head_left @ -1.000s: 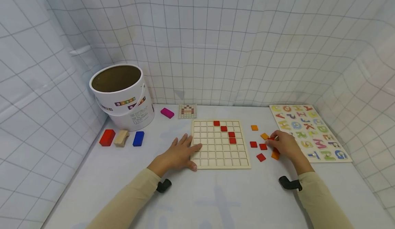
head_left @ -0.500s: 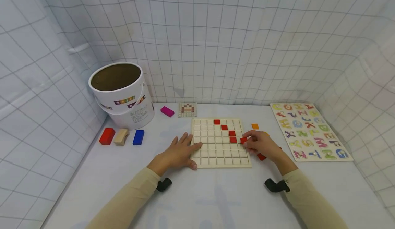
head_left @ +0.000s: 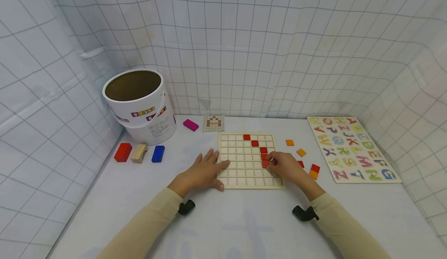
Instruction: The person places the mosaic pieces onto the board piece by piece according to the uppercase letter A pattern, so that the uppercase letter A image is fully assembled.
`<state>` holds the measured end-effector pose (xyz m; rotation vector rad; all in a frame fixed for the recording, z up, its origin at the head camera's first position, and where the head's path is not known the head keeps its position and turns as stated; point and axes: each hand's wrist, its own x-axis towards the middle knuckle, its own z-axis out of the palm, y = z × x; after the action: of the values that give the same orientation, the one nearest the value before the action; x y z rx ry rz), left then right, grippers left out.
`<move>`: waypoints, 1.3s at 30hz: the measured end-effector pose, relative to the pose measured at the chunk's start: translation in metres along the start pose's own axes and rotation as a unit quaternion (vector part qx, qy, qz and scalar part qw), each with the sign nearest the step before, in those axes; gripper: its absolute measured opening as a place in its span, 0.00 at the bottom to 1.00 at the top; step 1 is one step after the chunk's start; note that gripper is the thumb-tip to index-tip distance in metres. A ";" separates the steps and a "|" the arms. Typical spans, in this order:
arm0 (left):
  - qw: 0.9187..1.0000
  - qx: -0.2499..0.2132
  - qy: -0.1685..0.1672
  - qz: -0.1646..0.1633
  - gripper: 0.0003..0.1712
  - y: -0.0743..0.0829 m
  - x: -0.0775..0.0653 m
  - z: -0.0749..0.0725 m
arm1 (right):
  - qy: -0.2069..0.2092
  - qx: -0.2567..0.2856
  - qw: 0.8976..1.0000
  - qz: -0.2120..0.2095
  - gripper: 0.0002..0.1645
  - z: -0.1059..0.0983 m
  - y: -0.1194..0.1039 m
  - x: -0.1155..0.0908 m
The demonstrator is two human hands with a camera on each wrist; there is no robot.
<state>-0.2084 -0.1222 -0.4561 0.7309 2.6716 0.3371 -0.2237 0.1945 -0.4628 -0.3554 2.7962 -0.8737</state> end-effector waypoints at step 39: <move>1.000 -0.005 -0.006 -0.005 0.53 0.001 -0.002 -0.002 | -0.011 -0.024 0.999 0.043 0.09 -0.037 0.049 -0.005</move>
<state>-0.2068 -0.1227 -0.4535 0.7151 2.6593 0.3436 -0.2366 0.2551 -0.4607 -0.2471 2.7940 -0.7793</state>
